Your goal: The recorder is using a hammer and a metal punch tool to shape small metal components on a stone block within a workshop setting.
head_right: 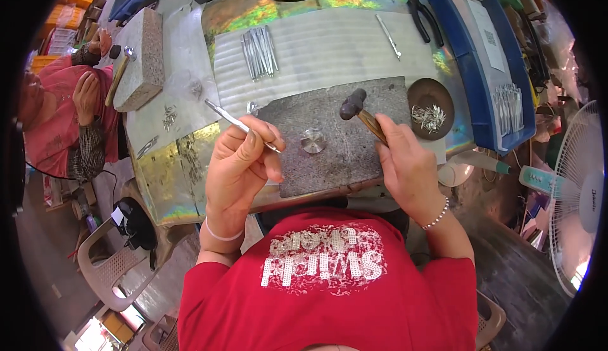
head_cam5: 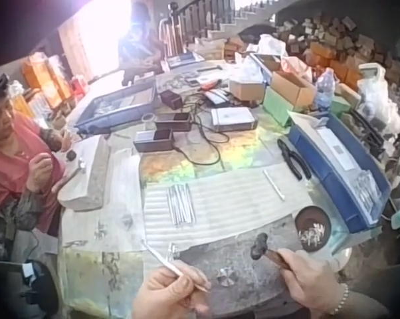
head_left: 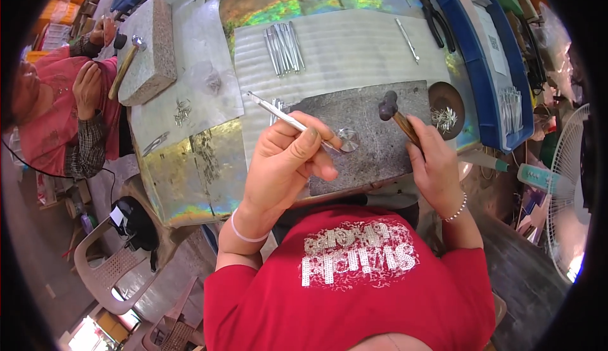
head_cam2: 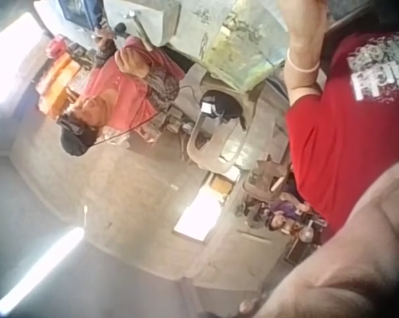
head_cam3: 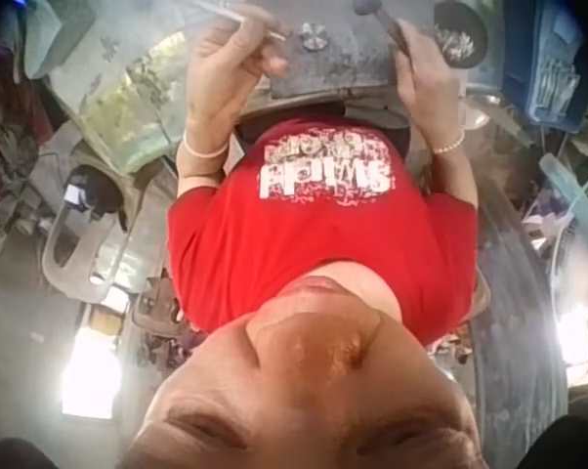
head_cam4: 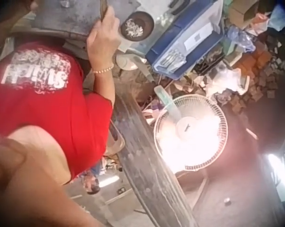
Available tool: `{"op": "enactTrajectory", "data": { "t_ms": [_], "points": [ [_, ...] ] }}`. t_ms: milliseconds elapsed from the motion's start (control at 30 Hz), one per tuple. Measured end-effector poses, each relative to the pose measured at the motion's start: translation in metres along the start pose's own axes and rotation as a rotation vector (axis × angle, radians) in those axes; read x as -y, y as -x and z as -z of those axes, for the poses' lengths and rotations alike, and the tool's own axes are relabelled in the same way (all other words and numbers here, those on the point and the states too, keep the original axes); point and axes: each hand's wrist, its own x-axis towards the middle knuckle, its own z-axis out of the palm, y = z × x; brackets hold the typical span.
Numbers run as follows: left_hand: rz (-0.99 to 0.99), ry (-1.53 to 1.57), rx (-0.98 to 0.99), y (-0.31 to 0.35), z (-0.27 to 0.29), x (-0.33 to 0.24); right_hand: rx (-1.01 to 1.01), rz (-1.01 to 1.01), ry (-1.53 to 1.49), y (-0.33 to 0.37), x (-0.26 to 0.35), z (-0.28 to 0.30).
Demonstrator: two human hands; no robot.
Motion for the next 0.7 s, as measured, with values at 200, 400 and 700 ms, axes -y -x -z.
{"op": "enactTrajectory", "data": {
  "t_ms": [200, 400, 700],
  "points": [
    [0.041, -0.104, -0.057, -0.002, -0.007, -0.001, 0.084, -0.030, 0.158, 0.004, -0.002, -0.009],
    [0.015, -0.286, -0.103, -0.009, -0.017, -0.003, 0.087, 0.098, 0.045, -0.023, -0.016, 0.011],
    [-0.222, -0.652, -0.075, 0.006, -0.015, -0.002, -0.033, -0.166, 0.080, -0.173, -0.142, -0.021]
  ]
}}
